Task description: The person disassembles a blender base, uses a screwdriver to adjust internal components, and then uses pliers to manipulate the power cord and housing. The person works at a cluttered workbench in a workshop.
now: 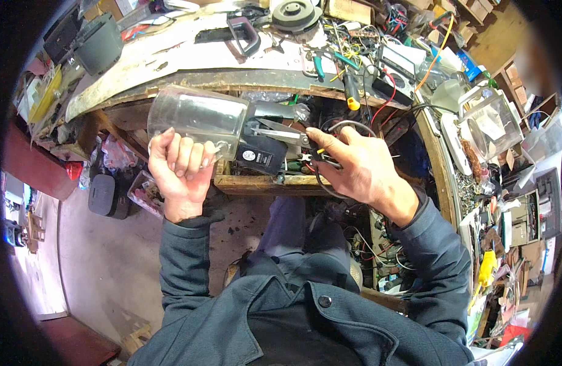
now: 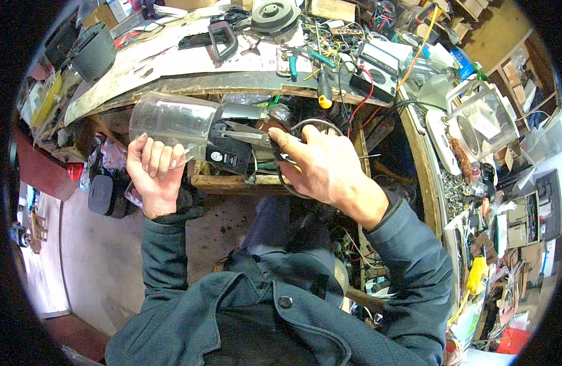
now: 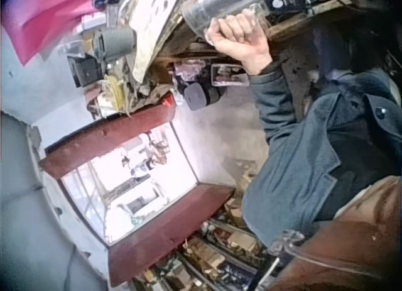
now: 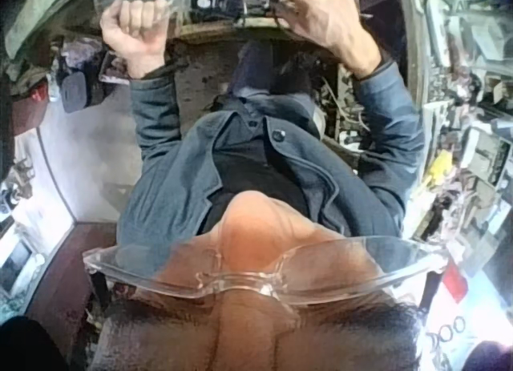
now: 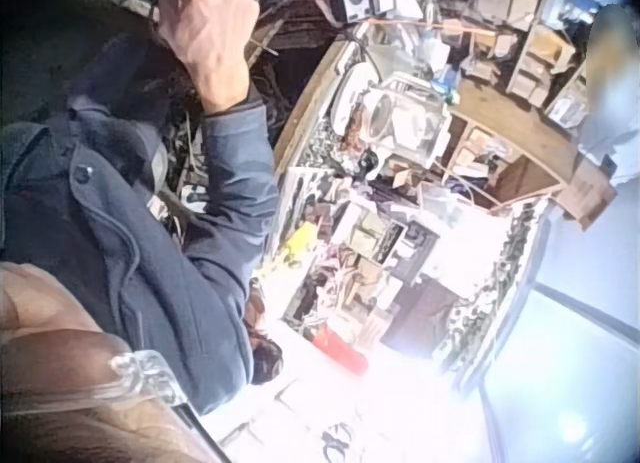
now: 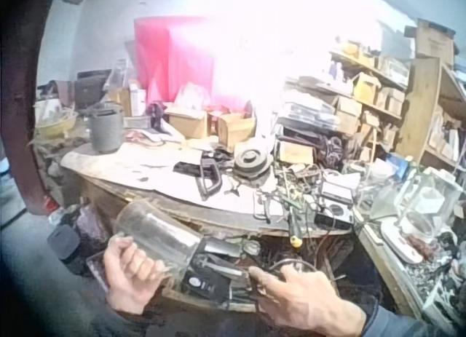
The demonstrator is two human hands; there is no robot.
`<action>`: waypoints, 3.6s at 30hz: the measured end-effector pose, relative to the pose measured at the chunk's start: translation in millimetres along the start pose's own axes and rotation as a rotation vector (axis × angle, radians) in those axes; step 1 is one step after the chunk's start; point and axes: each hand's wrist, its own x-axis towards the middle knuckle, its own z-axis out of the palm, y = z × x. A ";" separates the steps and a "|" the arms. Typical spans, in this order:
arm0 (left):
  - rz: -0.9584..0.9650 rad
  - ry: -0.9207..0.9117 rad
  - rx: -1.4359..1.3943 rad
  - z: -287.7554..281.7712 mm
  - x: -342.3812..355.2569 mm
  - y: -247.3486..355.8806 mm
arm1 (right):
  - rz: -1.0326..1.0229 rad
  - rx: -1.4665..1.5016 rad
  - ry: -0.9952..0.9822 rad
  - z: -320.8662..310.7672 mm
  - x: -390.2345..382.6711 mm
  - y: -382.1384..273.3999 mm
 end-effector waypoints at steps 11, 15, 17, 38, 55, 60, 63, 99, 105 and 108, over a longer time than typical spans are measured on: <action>0.020 0.070 -0.041 -4.7 -3.6 6.0 | 0.051 -0.060 -0.024 21.3 6.1 -9.1; 0.019 0.020 -0.050 -4.4 -0.3 6.9 | 0.099 0.052 -0.002 29.4 4.2 -6.4; 0.014 0.020 -0.042 -4.1 0.3 5.6 | 0.133 0.052 0.007 30.2 3.1 -7.9; 0.004 0.115 -0.066 -5.7 -6.4 7.3 | 0.113 -0.003 0.038 5.3 -1.8 -10.5; -0.019 0.043 0.001 6.6 2.2 0.1 | 0.138 -0.076 0.090 17.4 -2.2 -6.0; -0.016 0.070 -0.007 8.5 3.8 -2.0 | 0.180 -0.133 0.065 20.8 -4.0 -4.6; 0.003 0.084 -0.003 9.8 3.5 -2.2 | 0.105 -0.001 0.143 26.9 -4.0 7.8; -0.031 0.042 -0.007 9.3 7.3 0.3 | 0.154 -0.015 0.259 85.9 -16.0 1.8; -0.014 0.078 -0.068 7.4 9.1 2.8 | 0.195 0.018 0.369 93.0 -13.0 -9.1; -0.009 0.079 -0.067 8.0 10.8 -1.2 | 0.230 0.035 0.394 100.4 -12.4 -13.8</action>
